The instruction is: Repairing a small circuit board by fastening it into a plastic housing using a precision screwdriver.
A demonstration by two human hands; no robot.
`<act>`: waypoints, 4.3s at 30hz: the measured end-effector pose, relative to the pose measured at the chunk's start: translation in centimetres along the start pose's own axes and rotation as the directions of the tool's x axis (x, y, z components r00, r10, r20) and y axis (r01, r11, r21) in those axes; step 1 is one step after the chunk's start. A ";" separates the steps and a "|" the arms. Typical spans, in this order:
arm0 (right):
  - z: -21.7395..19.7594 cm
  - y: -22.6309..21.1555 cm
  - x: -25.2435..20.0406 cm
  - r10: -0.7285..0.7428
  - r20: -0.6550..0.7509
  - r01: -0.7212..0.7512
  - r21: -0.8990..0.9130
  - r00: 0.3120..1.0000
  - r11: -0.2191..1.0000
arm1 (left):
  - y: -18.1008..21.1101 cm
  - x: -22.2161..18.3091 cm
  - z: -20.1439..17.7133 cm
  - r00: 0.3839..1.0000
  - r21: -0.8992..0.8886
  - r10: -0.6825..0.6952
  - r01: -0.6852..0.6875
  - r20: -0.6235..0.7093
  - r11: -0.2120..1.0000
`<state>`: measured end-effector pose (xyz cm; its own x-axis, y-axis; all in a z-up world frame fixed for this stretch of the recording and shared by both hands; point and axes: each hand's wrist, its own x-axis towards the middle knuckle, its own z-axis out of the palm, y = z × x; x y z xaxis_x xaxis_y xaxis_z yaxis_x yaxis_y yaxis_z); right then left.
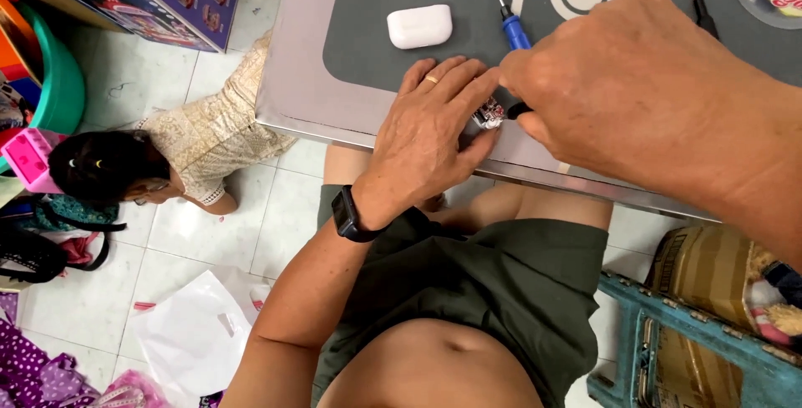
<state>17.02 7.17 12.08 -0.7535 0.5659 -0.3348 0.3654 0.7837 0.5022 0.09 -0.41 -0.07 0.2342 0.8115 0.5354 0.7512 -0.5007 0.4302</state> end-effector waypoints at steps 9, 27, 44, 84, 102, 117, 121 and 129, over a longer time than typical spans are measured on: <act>0.4 -0.1 0.0 -0.030 -0.090 0.024 -0.064 0.996 0.998 | -0.2 0.0 0.3 1.000 0.031 -0.008 0.007 0.026 0.999; 2.3 0.9 -1.5 -0.003 -0.245 0.047 0.172 0.969 0.984 | 0.2 0.1 0.8 0.993 0.131 -0.107 0.114 -0.058 0.985; 16.2 -7.9 -7.1 0.848 0.382 0.020 0.908 0.368 -0.418 | -1.4 -2.1 -0.8 0.994 -0.530 -0.103 0.065 -0.042 0.846; 17.3 -8.3 -7.0 0.882 0.278 -0.038 0.958 0.382 -0.285 | -2.1 -3.4 -1.2 0.979 -0.860 -0.176 0.000 -0.105 0.511; 20.4 -8.0 -7.0 0.926 -0.060 0.192 0.981 0.373 -0.014 | -1.8 -3.2 -1.1 0.971 -0.882 -0.238 0.096 -0.019 0.461; 20.0 -7.8 -7.1 0.934 -0.094 0.137 0.989 0.345 0.049 | -1.1 -2.5 -1.3 0.964 -0.694 -0.265 0.170 -0.031 0.699; 14.6 -7.5 -6.6 0.881 0.176 0.106 0.964 0.438 -0.245 | -1.2 -1.9 0.6 0.998 -0.205 -0.057 0.064 0.039 0.977; 14.2 -6.8 -5.3 0.850 -0.076 0.346 0.929 0.521 -0.130 | -0.7 -0.9 0.7 0.990 -0.039 -0.061 0.067 0.129 0.997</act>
<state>26.25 2.48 -0.86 -0.1235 0.9418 0.3127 0.1997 0.3323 -0.9218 -0.22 -0.56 -1.34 0.2657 0.8728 0.4094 0.7408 -0.4566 0.4927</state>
